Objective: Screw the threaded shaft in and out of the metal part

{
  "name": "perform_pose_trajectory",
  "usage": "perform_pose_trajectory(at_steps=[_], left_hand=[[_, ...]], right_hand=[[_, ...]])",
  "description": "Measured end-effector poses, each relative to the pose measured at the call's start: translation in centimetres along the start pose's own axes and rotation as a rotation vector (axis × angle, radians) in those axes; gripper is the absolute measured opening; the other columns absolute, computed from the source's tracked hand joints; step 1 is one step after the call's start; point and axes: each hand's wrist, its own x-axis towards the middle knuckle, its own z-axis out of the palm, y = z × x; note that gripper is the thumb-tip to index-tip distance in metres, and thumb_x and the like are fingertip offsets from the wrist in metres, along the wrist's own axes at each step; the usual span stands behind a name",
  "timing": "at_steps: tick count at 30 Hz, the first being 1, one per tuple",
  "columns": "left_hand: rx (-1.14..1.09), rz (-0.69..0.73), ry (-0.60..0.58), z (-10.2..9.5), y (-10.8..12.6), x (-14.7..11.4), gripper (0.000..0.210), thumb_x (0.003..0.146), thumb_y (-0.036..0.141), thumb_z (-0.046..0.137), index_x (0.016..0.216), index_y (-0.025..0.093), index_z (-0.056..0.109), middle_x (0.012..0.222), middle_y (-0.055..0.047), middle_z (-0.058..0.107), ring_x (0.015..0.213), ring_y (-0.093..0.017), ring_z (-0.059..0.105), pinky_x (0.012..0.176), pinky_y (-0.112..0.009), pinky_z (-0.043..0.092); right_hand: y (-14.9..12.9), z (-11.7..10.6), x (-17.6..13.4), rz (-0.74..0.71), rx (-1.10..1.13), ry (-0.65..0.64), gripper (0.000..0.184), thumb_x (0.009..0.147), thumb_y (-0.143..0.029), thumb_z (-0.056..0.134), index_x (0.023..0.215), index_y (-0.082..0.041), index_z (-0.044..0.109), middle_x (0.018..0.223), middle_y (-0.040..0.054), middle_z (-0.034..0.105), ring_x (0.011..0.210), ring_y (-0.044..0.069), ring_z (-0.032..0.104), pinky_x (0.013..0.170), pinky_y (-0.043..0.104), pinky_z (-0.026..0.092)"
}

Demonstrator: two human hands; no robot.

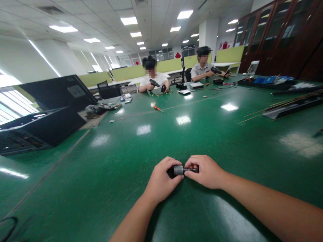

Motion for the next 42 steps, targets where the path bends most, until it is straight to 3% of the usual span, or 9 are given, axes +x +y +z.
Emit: perform_pose_trajectory(at_steps=[42], left_hand=[[0.034, 0.012, -0.017, 0.08, 0.02, 0.28, 0.028, 0.074, 0.012, 0.07, 0.1, 0.023, 0.064, 0.096, -0.003, 0.065, 0.092, -0.02, 0.062, 0.083, -0.033, 0.048]], right_hand=[[-0.03, -0.33, 0.03, 0.013, -0.036, -0.022, 0.009, 0.078, -0.024, 0.068, 0.086, -0.021, 0.07, 0.079, -0.0003, 0.066, 0.071, 0.014, 0.058, 0.064, 0.025, 0.039]])
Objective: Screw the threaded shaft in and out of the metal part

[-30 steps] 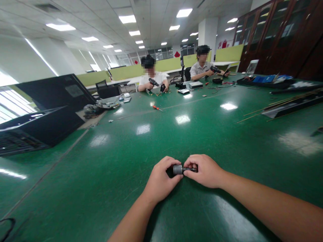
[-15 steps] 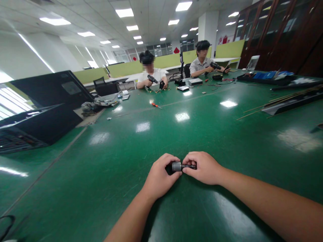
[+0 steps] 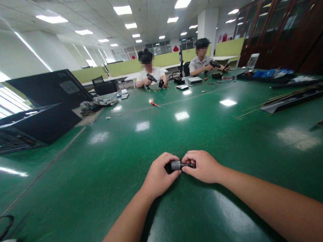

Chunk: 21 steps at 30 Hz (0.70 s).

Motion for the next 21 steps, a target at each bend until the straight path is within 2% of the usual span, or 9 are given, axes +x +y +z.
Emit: perform_pose_trajectory(at_steps=[21], left_hand=[[-0.018, -0.016, -0.012, 0.0, 0.15, 0.07, 0.028, 0.075, 0.011, 0.07, 0.099, 0.023, 0.064, 0.095, -0.001, 0.064, 0.091, -0.018, 0.06, 0.082, -0.031, 0.046]], right_hand=[[0.11, -0.03, -0.03, -0.004, -0.012, -0.007, 0.01, 0.079, -0.025, 0.067, 0.088, -0.021, 0.07, 0.08, -0.0003, 0.067, 0.073, 0.014, 0.059, 0.066, 0.025, 0.038]])
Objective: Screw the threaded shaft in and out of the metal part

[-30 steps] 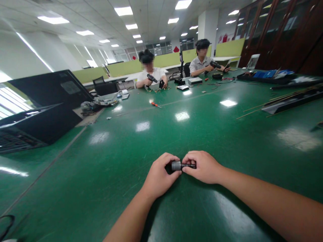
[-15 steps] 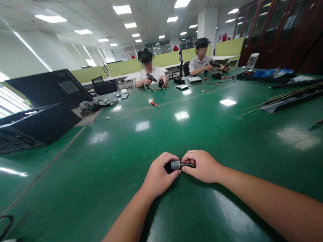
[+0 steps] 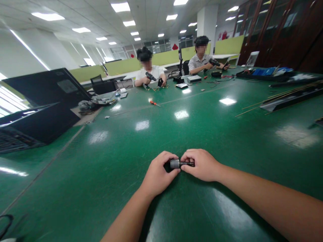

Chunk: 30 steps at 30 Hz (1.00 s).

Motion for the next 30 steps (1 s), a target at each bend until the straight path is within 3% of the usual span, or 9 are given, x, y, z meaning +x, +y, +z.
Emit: perform_pose_trajectory(at_steps=[30], left_hand=[[0.01, 0.007, -0.003, 0.02, 0.07, 0.06, 0.026, 0.076, 0.012, 0.07, 0.098, 0.024, 0.064, 0.095, 0.0, 0.064, 0.09, -0.017, 0.06, 0.081, -0.03, 0.045]], right_hand=[[-0.04, 0.01, -0.07, -0.004, -0.005, 0.01, 0.011, 0.078, -0.025, 0.068, 0.088, -0.022, 0.07, 0.08, -0.0013, 0.066, 0.073, 0.014, 0.058, 0.065, 0.025, 0.038]])
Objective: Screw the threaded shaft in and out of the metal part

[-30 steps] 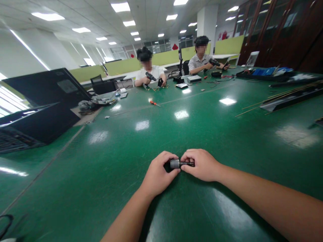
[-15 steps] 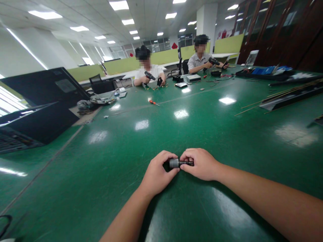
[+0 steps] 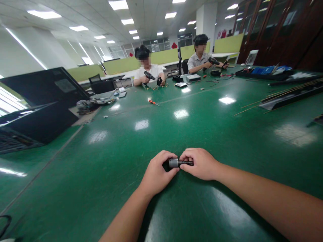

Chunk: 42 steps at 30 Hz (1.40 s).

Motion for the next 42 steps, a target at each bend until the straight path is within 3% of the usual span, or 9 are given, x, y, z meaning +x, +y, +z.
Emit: perform_pose_trajectory(at_steps=[18, 31, 38, 42], left_hand=[[0.006, -0.002, 0.008, -0.1, 0.0, -0.2, 0.025, 0.076, 0.013, 0.069, 0.099, 0.022, 0.064, 0.095, -0.003, 0.065, 0.09, -0.019, 0.061, 0.081, -0.032, 0.047], [0.046, -0.028, 0.062, -0.5, 0.2, -0.1, 0.025, 0.071, 0.013, 0.074, 0.094, 0.021, 0.066, 0.091, -0.002, 0.067, 0.087, -0.019, 0.063, 0.078, -0.031, 0.048], [0.322, -0.044, 0.146, -3.1, -0.3, -1.1, 0.022, 0.075, 0.022, 0.071, 0.096, 0.023, 0.067, 0.095, -0.004, 0.071, 0.092, -0.024, 0.064, 0.086, -0.039, 0.05], [0.35, -0.21, 0.249, -5.7, -0.4, -2.9, 0.028, 0.081, 0.037, 0.066, 0.103, 0.022, 0.059, 0.1, -0.006, 0.072, 0.094, -0.026, 0.068, 0.085, -0.039, 0.053]], right_hand=[[-0.1, -0.1, 0.1, 0.004, -0.006, -0.008, 0.01, 0.079, -0.025, 0.067, 0.088, -0.021, 0.07, 0.08, -0.0002, 0.067, 0.073, 0.014, 0.059, 0.065, 0.026, 0.038], [0.2, 0.0, 0.2, -0.016, 0.067, 0.069, 0.006, 0.076, -0.02, 0.068, 0.081, -0.018, 0.07, 0.073, -0.0002, 0.064, 0.067, 0.013, 0.055, 0.061, 0.024, 0.038], [0.2, -0.2, 0.4, 0.064, 0.179, 0.118, 0.007, 0.078, -0.021, 0.066, 0.079, -0.016, 0.072, 0.066, -0.0002, 0.062, 0.059, 0.012, 0.053, 0.056, 0.024, 0.039], [0.0, -0.2, 0.6, 0.12, 0.262, 0.117, 0.015, 0.082, -0.027, 0.064, 0.082, -0.016, 0.073, 0.066, 0.0006, 0.065, 0.059, 0.012, 0.054, 0.056, 0.024, 0.039]])
